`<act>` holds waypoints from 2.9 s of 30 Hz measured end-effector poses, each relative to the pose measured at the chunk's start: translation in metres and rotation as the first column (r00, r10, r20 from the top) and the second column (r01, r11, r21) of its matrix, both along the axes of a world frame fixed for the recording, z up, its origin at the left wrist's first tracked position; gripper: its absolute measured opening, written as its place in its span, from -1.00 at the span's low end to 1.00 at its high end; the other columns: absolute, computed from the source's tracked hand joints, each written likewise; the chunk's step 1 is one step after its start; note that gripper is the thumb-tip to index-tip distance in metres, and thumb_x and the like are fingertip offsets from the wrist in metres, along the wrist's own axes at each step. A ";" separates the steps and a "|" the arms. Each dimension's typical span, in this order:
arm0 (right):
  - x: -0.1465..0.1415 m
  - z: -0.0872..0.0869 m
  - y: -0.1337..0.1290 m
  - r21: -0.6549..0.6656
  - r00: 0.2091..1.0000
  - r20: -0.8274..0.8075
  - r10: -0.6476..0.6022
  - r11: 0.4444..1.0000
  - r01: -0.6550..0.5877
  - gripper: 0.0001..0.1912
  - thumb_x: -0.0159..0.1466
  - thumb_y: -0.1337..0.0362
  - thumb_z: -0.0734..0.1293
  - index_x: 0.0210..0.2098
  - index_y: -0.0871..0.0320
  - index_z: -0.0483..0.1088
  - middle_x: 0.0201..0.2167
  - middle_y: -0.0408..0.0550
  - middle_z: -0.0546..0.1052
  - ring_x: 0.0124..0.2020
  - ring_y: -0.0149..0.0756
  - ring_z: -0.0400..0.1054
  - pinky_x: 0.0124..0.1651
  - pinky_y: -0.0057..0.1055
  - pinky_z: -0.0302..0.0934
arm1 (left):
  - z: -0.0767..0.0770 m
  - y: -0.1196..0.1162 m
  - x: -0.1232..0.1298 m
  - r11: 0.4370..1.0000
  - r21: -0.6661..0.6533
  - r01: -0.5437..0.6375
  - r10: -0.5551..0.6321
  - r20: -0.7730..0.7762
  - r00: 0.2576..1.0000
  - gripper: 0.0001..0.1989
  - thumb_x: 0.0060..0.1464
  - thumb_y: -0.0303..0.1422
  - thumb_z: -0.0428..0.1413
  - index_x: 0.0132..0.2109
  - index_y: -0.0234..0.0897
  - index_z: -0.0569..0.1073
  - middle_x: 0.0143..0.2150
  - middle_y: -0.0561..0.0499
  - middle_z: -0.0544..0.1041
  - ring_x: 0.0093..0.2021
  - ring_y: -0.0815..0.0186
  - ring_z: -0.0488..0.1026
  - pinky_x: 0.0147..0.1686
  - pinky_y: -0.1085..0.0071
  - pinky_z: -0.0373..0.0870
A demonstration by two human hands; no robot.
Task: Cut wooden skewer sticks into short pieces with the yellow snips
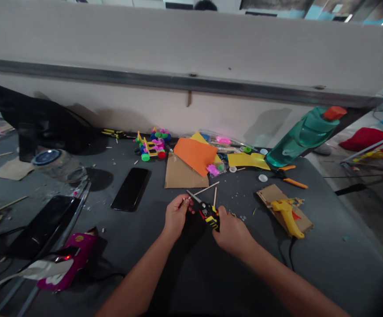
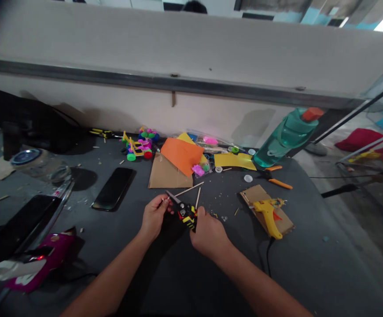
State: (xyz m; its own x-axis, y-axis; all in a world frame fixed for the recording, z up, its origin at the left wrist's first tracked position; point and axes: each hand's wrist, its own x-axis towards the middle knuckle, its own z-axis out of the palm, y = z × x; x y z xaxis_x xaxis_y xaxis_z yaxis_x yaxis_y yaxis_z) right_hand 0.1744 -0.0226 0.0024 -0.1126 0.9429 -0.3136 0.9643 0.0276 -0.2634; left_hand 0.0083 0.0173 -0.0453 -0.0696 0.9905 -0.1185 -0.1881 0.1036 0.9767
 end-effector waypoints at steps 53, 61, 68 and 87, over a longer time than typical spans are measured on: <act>0.006 -0.001 -0.014 0.128 1.000 0.009 -0.021 0.992 0.020 -0.76 0.04 0.33 0.22 -0.29 0.16 0.13 -0.41 -0.02 0.38 -0.38 -0.21 0.33 -0.36 -0.39 0.04 | 0.002 0.002 0.002 0.994 -0.082 -0.072 0.083 0.140 0.987 -0.82 -0.11 -0.34 0.19 -0.32 -0.35 0.51 -0.50 0.08 0.43 -0.51 0.44 0.35 -0.50 0.50 0.37; 0.004 0.000 -0.015 0.027 0.998 -0.069 0.003 1.000 -0.001 -0.73 0.03 0.33 0.23 -0.27 0.16 0.11 -0.36 0.01 0.41 -0.35 -0.21 0.35 -0.36 -0.40 0.04 | 0.001 0.001 -0.010 0.989 0.144 -0.026 0.070 -0.307 0.949 -0.87 0.04 -0.39 0.07 -0.37 -0.29 0.51 -0.49 0.07 0.45 -0.43 0.38 0.39 -0.34 0.46 0.32; -0.001 0.004 -0.013 -0.062 0.999 -0.038 0.007 0.998 -0.009 -0.79 0.10 0.34 0.21 -0.26 0.16 0.11 -0.39 0.03 0.44 -0.40 -0.19 0.39 -0.41 -0.40 -0.01 | 0.002 0.000 -0.011 0.991 0.128 -0.040 0.080 -0.324 0.943 -0.86 0.03 -0.36 0.06 -0.39 -0.29 0.50 -0.49 0.06 0.46 -0.46 0.37 0.40 -0.40 0.48 0.33; 0.000 0.004 -0.014 -0.046 0.997 -0.076 -0.019 0.999 0.015 -0.74 0.05 0.34 0.23 -0.26 0.16 0.12 -0.40 -0.04 0.42 -0.38 -0.22 0.36 -0.39 -0.42 -0.01 | 0.002 0.001 -0.014 0.993 0.111 0.049 -0.023 -0.224 0.974 -0.80 0.11 -0.28 -0.01 -0.39 -0.30 0.38 -0.55 0.11 0.35 -0.55 0.42 0.30 -0.49 0.50 0.23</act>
